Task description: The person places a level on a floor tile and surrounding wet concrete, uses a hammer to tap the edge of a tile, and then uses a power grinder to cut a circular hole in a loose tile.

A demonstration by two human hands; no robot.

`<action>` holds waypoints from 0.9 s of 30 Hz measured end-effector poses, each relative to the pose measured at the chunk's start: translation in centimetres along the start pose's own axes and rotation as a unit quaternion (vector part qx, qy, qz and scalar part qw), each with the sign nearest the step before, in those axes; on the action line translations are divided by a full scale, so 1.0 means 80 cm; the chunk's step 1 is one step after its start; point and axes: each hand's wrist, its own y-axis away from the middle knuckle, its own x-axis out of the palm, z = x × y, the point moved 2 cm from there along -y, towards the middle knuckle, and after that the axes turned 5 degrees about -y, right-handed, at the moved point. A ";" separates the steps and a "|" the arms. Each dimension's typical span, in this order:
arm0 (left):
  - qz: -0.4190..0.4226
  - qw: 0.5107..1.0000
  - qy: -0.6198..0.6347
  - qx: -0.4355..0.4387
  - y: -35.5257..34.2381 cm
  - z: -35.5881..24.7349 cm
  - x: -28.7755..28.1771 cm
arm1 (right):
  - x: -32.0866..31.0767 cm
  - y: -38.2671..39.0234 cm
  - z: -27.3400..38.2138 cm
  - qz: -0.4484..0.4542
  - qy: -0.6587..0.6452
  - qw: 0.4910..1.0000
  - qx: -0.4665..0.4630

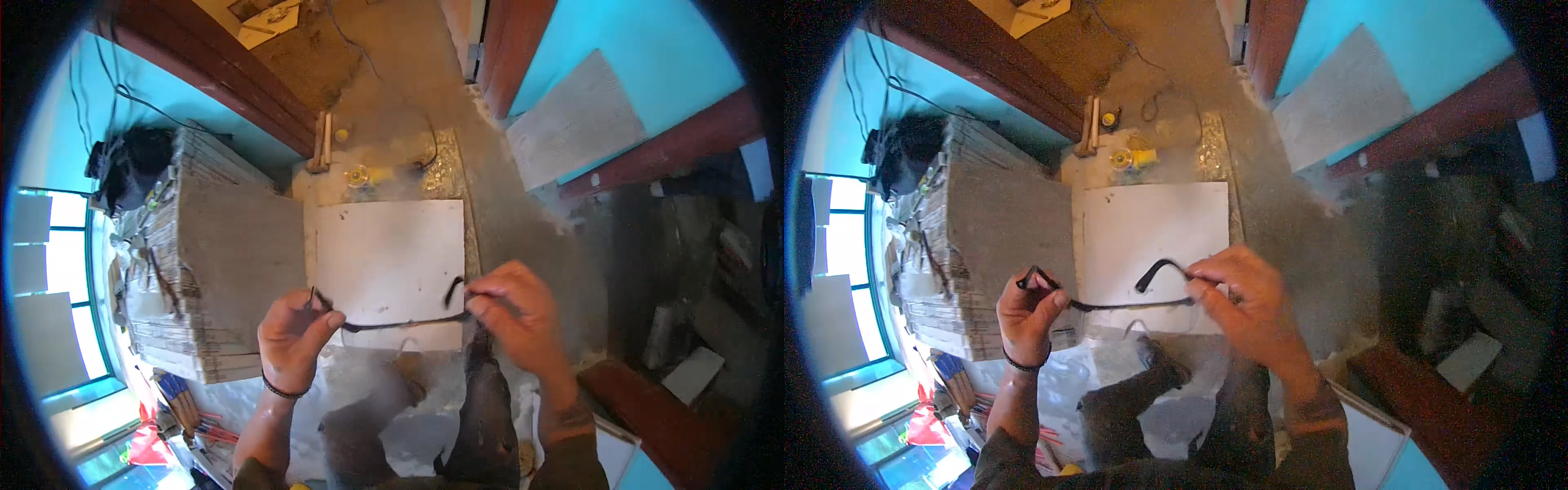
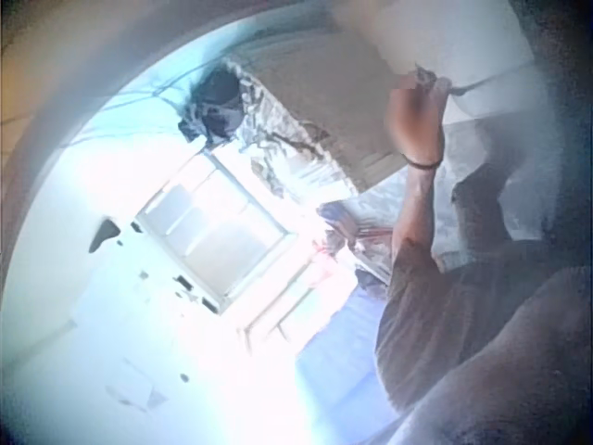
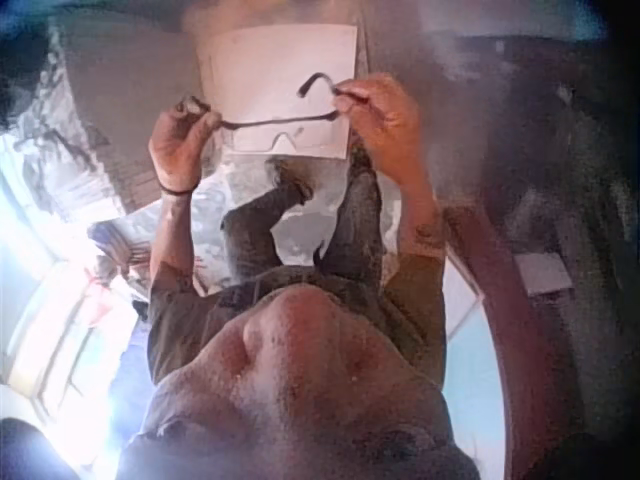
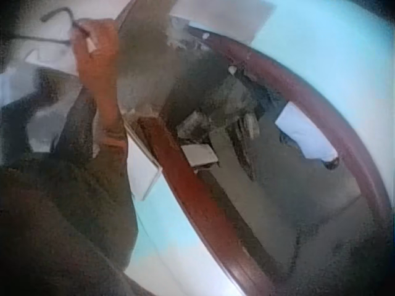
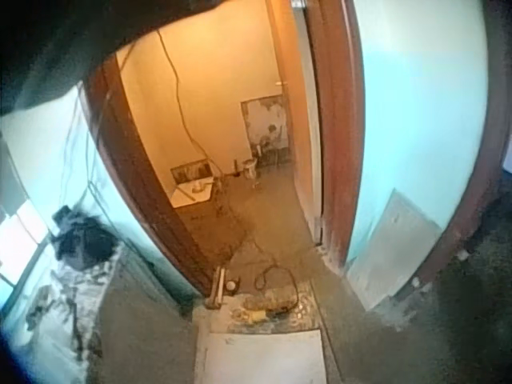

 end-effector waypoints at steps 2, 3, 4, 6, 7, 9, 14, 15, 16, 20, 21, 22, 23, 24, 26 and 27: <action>0.000 1.000 0.013 0.020 -0.029 0.062 0.041 | -0.020 0.003 -0.066 -0.059 0.011 0.998 0.007; 0.017 0.995 0.064 0.070 -0.043 0.091 0.062 | -0.025 0.009 -0.100 -0.059 0.016 0.998 0.004; 0.029 0.986 0.115 0.121 -0.050 0.114 0.081 | -0.034 0.017 -0.127 -0.083 -0.011 0.996 -0.023; 0.019 0.975 0.141 0.169 -0.058 0.160 0.108 | -0.047 0.033 -0.173 -0.101 -0.035 0.993 -0.057; 0.006 0.970 0.134 0.205 -0.058 0.178 0.112 | -0.047 0.041 -0.186 -0.106 -0.003 0.991 -0.087; -0.014 0.951 0.128 0.280 -0.051 0.205 0.118 | -0.042 0.056 -0.206 -0.112 0.033 0.984 -0.134; -0.041 0.889 0.151 0.431 -0.005 0.236 0.122 | -0.011 0.082 -0.235 -0.102 -0.154 0.897 -0.401; -0.038 0.864 0.154 0.477 0.005 0.235 0.124 | -0.024 0.088 -0.233 -0.099 -0.152 0.897 -0.404; -0.011 0.854 0.162 0.494 0.013 0.237 0.119 | -0.042 0.095 -0.230 -0.003 -0.114 0.897 -0.428; 0.042 0.839 0.138 0.525 0.024 0.203 0.130 | -0.065 0.107 -0.209 0.031 -0.067 0.884 -0.462; 0.021 0.840 0.099 0.533 0.044 0.190 0.122 | -0.048 0.106 -0.214 -0.007 -0.108 0.869 -0.483; 0.002 0.840 0.062 0.539 0.062 0.180 0.121 | -0.033 0.105 -0.216 -0.045 -0.146 0.854 -0.497; 0.016 0.839 0.078 0.539 0.048 0.196 0.131 | -0.036 0.110 -0.230 -0.065 -0.120 0.871 -0.472; 0.008 0.849 0.086 0.521 0.032 0.213 0.141 | -0.039 0.111 -0.244 -0.087 -0.094 0.887 -0.443; -0.015 0.861 0.055 0.506 0.046 0.217 0.152 | -0.043 0.115 -0.250 -0.078 -0.121 0.890 -0.432; -0.053 0.864 0.075 0.494 0.047 0.222 0.159 | -0.046 0.117 -0.257 -0.070 -0.131 0.900 -0.409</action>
